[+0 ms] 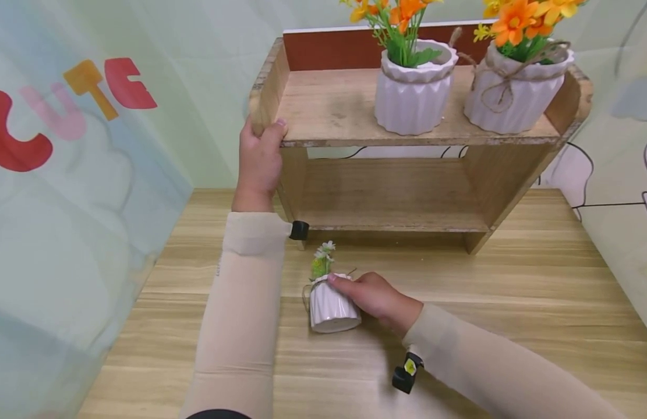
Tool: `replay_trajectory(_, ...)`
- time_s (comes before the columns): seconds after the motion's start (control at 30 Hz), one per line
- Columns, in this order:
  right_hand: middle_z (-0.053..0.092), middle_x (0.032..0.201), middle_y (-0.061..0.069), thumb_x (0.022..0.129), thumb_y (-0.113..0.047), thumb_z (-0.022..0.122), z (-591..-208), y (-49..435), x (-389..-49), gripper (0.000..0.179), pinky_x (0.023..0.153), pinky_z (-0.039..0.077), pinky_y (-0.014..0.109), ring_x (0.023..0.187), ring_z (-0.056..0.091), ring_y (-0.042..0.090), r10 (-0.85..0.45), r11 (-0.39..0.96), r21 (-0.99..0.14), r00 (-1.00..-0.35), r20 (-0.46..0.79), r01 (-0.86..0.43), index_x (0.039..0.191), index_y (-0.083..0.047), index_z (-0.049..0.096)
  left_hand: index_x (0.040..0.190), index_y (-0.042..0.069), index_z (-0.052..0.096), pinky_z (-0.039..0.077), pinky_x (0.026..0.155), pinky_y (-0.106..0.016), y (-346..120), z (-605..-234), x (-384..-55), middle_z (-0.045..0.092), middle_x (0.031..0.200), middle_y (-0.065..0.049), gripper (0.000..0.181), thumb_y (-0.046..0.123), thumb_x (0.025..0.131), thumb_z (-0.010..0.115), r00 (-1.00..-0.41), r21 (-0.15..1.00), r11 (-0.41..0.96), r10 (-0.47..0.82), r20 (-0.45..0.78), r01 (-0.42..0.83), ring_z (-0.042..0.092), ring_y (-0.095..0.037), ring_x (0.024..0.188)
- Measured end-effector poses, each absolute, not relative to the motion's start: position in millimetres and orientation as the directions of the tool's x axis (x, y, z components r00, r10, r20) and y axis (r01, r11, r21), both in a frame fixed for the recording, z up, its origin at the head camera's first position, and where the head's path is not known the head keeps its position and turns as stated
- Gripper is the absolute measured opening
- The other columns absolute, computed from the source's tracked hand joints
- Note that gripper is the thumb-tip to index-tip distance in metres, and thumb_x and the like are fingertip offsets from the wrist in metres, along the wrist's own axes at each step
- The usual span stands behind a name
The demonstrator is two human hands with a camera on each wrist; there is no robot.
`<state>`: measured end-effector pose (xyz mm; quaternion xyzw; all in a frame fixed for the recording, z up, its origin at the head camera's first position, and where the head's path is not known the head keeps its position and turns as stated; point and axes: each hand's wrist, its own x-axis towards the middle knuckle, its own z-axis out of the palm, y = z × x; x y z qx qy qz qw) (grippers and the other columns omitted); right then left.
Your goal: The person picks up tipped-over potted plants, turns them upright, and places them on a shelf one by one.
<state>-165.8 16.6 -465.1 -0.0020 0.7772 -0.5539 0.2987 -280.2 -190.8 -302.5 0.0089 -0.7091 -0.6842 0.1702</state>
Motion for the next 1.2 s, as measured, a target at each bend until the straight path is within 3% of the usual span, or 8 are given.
replay_trajectory(0.47,0.07,0.078,0.007,0.096,-0.053,0.07,-470.0,6.8,-163.5,0.051,0.066,0.051,0.028,0.07,0.064,0.016,-0.295,0.328,-0.872,-0.838,-0.46,0.363,0.077,-0.006,0.072,0.16,0.015,0.04,0.035,0.117,-0.03,-190.6,-302.4,-279.9,0.048,0.155,-0.01,0.065,0.034,0.1,0.055,-0.94,0.973,0.068,-0.249,0.232,0.222,0.047,-0.019,0.138)
replay_trajectory(0.93,0.065,0.064,0.002,0.089,-0.046,0.076,-477.1,2.8,-162.0,0.043,0.055,0.049,0.028,0.057,0.061,0.014,-0.202,0.291,-0.897,-0.895,-0.397,0.332,0.071,-0.008,0.07,0.16,0.015,0.041,0.035,0.118,-0.032,-190.9,-303.4,-281.4,0.048,0.156,-0.01,0.064,0.033,0.1,0.055,-0.936,0.969,0.078,-0.249,0.248,0.236,0.047,-0.019,0.138)
replay_trajectory(1.2,0.069,0.071,0.007,0.089,-0.044,0.079,-473.0,5.2,-158.5,0.043,0.054,0.053,0.029,0.06,0.065,0.016,-0.202,0.295,-0.896,-0.895,-0.397,0.331,0.081,-0.002,0.071,0.162,0.014,0.038,0.036,0.118,-0.032,-191.1,-302.7,-280.3,0.047,0.156,-0.011,0.067,0.034,0.1,0.054,-0.938,0.971,0.089,-0.251,0.238,0.223,0.047,-0.019,0.138)
